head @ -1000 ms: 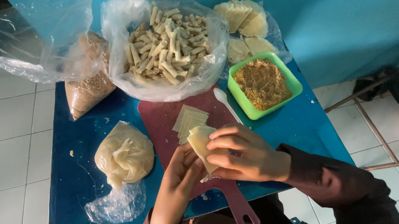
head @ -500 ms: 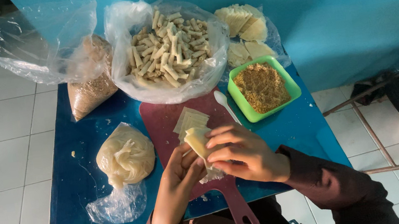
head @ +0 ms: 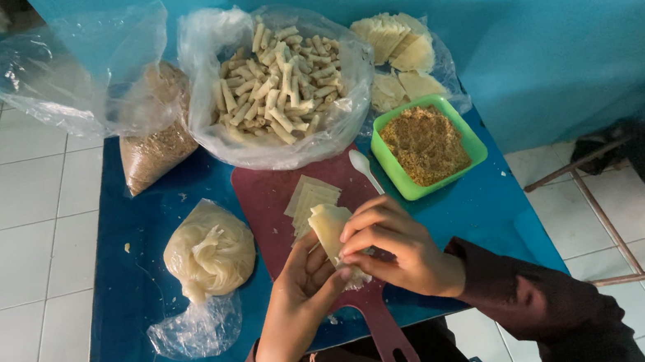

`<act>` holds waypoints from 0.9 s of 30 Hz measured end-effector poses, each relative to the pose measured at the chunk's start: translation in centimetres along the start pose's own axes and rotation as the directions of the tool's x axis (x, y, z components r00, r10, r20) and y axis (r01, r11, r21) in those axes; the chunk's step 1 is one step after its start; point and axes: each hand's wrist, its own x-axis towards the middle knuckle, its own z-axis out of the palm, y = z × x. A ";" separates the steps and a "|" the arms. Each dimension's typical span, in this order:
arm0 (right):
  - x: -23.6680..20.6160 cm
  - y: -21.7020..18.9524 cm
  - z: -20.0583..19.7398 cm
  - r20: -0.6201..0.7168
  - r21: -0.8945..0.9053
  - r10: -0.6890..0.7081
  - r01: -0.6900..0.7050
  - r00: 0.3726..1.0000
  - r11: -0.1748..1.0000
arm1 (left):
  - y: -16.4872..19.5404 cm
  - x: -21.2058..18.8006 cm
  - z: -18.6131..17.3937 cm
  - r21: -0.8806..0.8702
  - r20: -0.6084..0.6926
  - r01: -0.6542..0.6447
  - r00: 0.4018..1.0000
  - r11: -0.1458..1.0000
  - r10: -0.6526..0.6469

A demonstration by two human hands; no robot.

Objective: The person folds thin square dough wrappers one at a time on a pink paddle board, pressing each fold flat and stacking the folded pieces in a pile on the board. They occasionally reach into a green container of brown filling and take more wrappers from a stack beside the table while a bowl of already folded pieces sits nearby.

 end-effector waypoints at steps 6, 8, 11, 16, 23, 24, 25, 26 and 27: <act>-2.0 1.8 0.6 0.068 0.329 0.315 -0.319 0.947 0.889 | -1.4 0.2 -1.1 0.091 -0.079 -0.035 0.996 0.995 0.043; -2.7 2.7 1.0 0.085 0.545 0.495 -0.456 0.865 0.704 | -2.0 0.3 -1.9 0.093 -0.088 -0.023 0.996 0.995 0.031; -3.0 4.1 1.4 0.177 0.855 0.613 -0.429 0.770 0.291 | -3.0 0.6 -3.0 -0.019 -0.106 -0.023 0.994 1.000 0.021; -2.7 5.2 1.1 0.314 0.929 0.640 -0.366 0.701 -0.056 | -3.8 0.9 -4.2 -0.388 -0.199 -0.022 0.978 0.922 -0.060; -2.3 4.8 0.8 0.148 0.883 0.708 -0.415 0.690 0.219 | -1.8 0.9 -3.9 -0.402 0.009 0.105 0.994 0.910 -0.110; -2.1 4.4 0.7 0.089 0.838 0.698 -0.432 0.711 0.333 | -1.5 0.8 -3.6 -0.289 -0.031 0.208 0.974 0.934 -0.226; -2.2 3.7 0.6 0.041 0.676 0.601 -0.465 0.798 0.572 | -1.2 0.7 -3.3 -0.242 -0.015 0.224 0.972 0.944 -0.235; -2.3 2.7 0.5 0.030 0.463 0.485 -0.442 0.874 0.768 | -1.0 0.6 -2.9 -0.196 -0.001 0.238 0.970 0.951 -0.243; -2.3 1.9 0.4 0.055 0.220 0.359 -0.362 0.932 0.906 | -0.8 0.6 -2.6 -0.149 0.011 0.248 0.968 0.957 -0.249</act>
